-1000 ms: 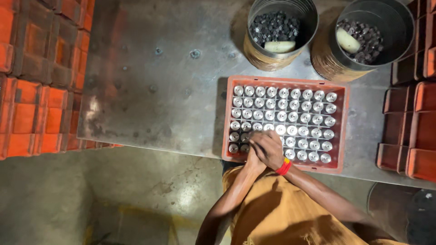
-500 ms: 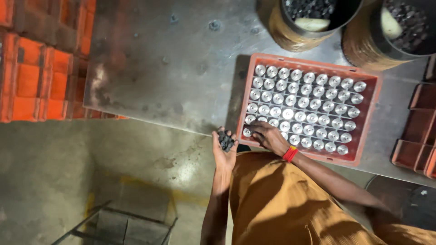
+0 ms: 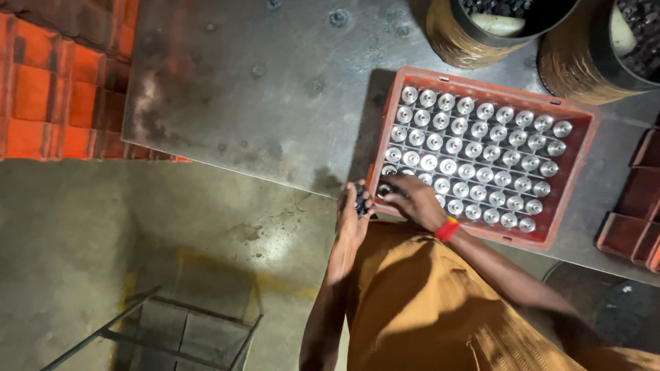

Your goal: The person repeatedly picks small metal caps from a red tray and places them into two metal bins on a stainless steel table. The person uses both hands to handle the caps and occasionally uses a white cylindrical tool to assist in moving them.

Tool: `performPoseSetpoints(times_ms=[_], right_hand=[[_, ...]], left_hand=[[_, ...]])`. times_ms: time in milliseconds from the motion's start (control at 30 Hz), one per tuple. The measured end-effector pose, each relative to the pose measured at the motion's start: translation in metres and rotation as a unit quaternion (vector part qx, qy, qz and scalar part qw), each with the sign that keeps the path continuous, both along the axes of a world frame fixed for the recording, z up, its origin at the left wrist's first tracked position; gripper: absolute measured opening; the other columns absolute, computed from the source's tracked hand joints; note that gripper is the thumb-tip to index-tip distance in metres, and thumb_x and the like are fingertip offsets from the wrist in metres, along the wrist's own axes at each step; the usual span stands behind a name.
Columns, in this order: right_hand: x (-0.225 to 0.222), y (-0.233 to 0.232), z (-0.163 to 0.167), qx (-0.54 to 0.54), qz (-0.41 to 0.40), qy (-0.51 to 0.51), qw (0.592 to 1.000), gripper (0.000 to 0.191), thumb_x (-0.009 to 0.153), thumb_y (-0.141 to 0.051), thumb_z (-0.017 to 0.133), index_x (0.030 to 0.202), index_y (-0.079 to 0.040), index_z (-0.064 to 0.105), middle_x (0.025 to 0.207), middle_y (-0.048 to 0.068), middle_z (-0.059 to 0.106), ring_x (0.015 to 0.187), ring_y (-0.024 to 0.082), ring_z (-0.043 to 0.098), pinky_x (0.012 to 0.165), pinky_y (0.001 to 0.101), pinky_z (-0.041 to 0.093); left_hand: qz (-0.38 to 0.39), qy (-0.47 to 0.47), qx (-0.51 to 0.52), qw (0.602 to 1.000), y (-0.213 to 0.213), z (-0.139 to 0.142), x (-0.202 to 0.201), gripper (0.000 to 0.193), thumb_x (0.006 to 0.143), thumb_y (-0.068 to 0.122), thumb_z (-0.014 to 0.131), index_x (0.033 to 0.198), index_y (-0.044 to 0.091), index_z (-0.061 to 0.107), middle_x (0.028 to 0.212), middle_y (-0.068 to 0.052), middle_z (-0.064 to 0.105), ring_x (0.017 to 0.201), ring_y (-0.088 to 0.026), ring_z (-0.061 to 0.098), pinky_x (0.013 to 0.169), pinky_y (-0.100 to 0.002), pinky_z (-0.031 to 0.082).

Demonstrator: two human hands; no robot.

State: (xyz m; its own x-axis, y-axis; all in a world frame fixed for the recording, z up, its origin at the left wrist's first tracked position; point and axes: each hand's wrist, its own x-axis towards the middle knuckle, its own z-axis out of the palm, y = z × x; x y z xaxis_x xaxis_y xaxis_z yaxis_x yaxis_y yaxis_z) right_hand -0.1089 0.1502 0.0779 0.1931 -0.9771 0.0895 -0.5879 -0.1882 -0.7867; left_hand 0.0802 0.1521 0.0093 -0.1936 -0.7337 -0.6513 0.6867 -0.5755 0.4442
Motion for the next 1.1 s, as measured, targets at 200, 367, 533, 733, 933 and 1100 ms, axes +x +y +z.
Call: performPoseSetpoints(times_ms=[200, 367, 533, 733, 933, 1100], right_hand=[[-0.025, 0.022, 0.013, 0.173, -0.076, -0.159, 0.969, 0.036, 0.092, -0.017, 0.078, 0.126, -0.004, 0.075, 0.096, 0.012, 0.067, 0.087, 0.018, 0.064, 0.080, 0.0351, 0.053], [-0.041, 0.026, -0.014, 0.245, -0.189, -0.273, 0.911, 0.026, 0.091, -0.012, 0.079, 0.115, -0.004, 0.076, 0.097, 0.009, 0.073, 0.084, 0.015, 0.064, 0.076, 0.0308, 0.052], [-0.050, 0.038, -0.031, 0.256, -0.224, -0.308, 0.888, 0.023, 0.092, -0.011, 0.077, 0.114, -0.008, 0.074, 0.095, 0.007, 0.070, 0.085, 0.014, 0.064, 0.075, 0.0314, 0.055], [-0.046, 0.044, -0.036, 0.030, -0.026, 0.039, 0.998, 0.031, 0.090, -0.004, 0.071, 0.122, -0.007, 0.071, 0.104, 0.011, 0.070, 0.089, 0.025, 0.068, 0.075, 0.0386, 0.056], [-0.018, 0.023, -0.036, 0.036, 0.065, 0.218, 0.973, 0.020, 0.088, -0.007, 0.063, 0.107, -0.003, 0.067, 0.100, 0.014, 0.067, 0.091, 0.032, 0.068, 0.071, 0.0433, 0.056], [-0.012, 0.012, -0.005, 0.014, 0.044, 0.196, 0.980, 0.019, 0.083, -0.009, 0.067, 0.102, -0.006, 0.069, 0.106, 0.012, 0.070, 0.094, 0.034, 0.069, 0.078, 0.0453, 0.056]], left_hand=[[-0.186, -0.108, -0.059, 0.975, 0.005, 0.031, -0.050, 0.040, 0.098, 0.041, 0.062, 0.132, 0.020, 0.059, 0.086, 0.006, 0.062, 0.062, -0.006, 0.052, 0.050, -0.022, 0.043], [-0.178, -0.107, -0.039, 0.977, 0.009, 0.028, -0.061, 0.038, 0.103, 0.040, 0.061, 0.128, 0.012, 0.066, 0.079, 0.003, 0.058, 0.059, -0.006, 0.051, 0.047, -0.021, 0.040], [-0.056, 0.069, 0.046, 0.995, 0.002, 0.027, -0.033, 0.037, 0.103, 0.035, 0.056, 0.125, 0.005, 0.062, 0.082, -0.001, 0.059, 0.069, -0.012, 0.058, 0.055, -0.025, 0.045], [-0.100, 0.028, 0.005, 0.995, -0.008, 0.043, -0.016, 0.035, 0.103, 0.031, 0.057, 0.131, 0.011, 0.063, 0.082, 0.003, 0.056, 0.066, -0.008, 0.053, 0.050, -0.023, 0.039], [-0.093, 0.025, -0.011, 0.995, -0.010, 0.037, -0.011, 0.022, 0.104, 0.035, 0.057, 0.108, 0.013, 0.058, 0.080, 0.000, 0.056, 0.061, -0.009, 0.052, 0.047, -0.024, 0.037], [-0.162, -0.075, -0.041, 0.983, -0.011, 0.019, -0.009, 0.033, 0.106, 0.040, 0.055, 0.106, 0.008, 0.062, 0.079, 0.001, 0.060, 0.059, -0.008, 0.055, 0.046, -0.022, 0.039]])
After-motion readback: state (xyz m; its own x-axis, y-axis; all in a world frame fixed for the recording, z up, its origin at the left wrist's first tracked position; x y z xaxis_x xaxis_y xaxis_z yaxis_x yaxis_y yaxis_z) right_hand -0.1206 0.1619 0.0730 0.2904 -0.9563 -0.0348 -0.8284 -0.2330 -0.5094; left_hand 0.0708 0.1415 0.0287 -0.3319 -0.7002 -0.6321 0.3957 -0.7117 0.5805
